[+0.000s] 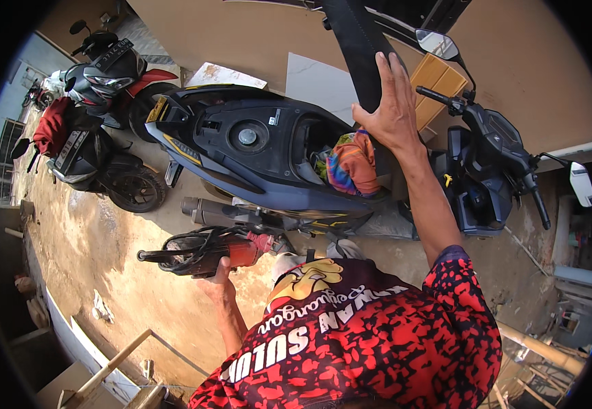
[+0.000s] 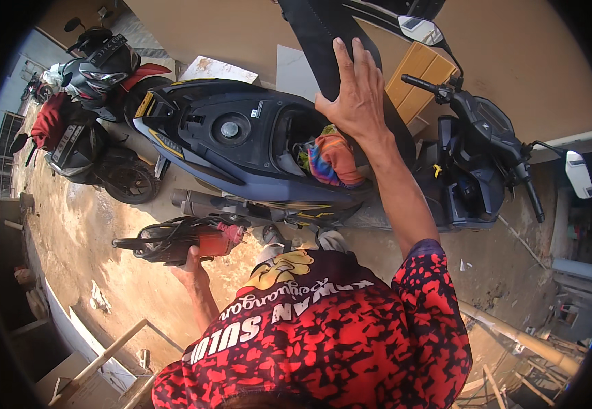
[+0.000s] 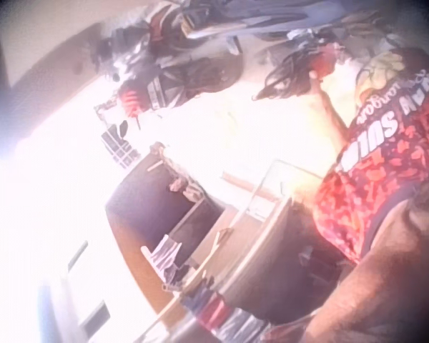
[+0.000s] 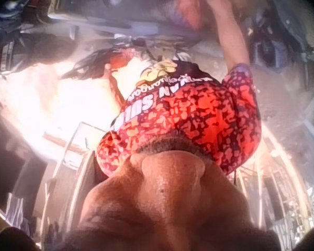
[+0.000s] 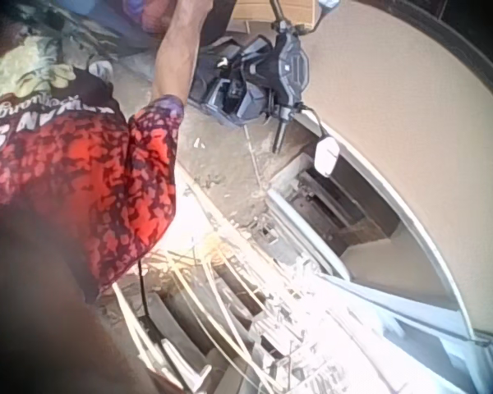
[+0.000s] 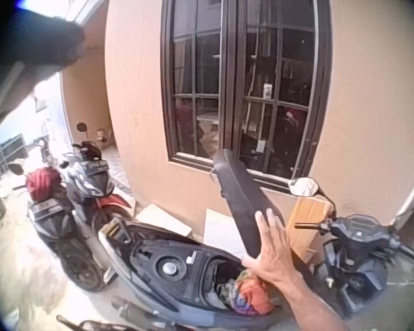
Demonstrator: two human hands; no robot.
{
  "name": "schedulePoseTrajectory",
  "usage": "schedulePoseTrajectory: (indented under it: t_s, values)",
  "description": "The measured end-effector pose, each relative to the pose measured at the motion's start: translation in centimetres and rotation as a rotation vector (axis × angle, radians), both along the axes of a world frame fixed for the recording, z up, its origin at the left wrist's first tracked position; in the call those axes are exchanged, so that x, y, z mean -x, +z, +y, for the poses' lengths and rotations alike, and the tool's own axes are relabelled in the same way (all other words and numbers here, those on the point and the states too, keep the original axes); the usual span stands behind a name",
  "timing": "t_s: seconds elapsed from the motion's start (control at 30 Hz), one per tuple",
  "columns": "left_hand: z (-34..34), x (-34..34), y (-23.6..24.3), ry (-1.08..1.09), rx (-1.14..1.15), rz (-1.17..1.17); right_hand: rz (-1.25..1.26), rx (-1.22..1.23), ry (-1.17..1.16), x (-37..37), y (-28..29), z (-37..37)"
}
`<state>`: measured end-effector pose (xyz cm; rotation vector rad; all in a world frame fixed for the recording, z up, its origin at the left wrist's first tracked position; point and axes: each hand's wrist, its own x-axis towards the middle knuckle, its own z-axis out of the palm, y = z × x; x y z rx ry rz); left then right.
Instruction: The person retrieves an angle grinder from a motorcycle storage compartment, connects it to a power source, and uses it to cut a groove into a concrete block.
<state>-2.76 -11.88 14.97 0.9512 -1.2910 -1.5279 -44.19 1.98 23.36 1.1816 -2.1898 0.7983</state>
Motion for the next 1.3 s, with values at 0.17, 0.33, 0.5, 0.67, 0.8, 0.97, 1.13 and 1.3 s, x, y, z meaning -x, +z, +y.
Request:
schedulePoseTrajectory:
  t_s: [0.17,0.33,0.5,0.67,0.8,0.97,1.13,1.3]
  values:
    - [-3.3,-5.5,0.9,0.056,-0.067,-0.127,-0.067,-0.304,0.095,-7.9,-8.2,-12.4]
    - [-5.5,-10.5,0.8,0.163,-0.131,-0.172,-0.077,-0.528,0.159,-13.2,-16.1,-18.5]
    - [-6.2,-13.5,1.2,0.308,-0.112,-0.206,-0.224,-0.68,0.212,-15.2,-18.9,-20.1]
    - [-5.3,-15.0,0.6,0.501,-0.111,-0.126,-0.299,-0.752,0.346,-12.0,-19.0,-19.1]
    - [-4.0,-15.4,-0.2,0.501,-0.067,-0.112,-0.319,-0.455,0.259,-4.0,-17.3,-21.1]
    - [-0.5,-14.7,2.5,0.654,-0.036,-0.06,-0.281,-0.177,0.198,-4.1,-13.9,-29.2]
    - [2.9,-13.9,5.2,0.682,-0.053,-0.1,-0.285,-0.53,0.303,-10.1,-21.9,-30.1]
    - [5.4,-13.0,3.7,0.726,-0.036,-0.097,-0.331,-0.506,0.358,-9.9,-22.5,-29.6]
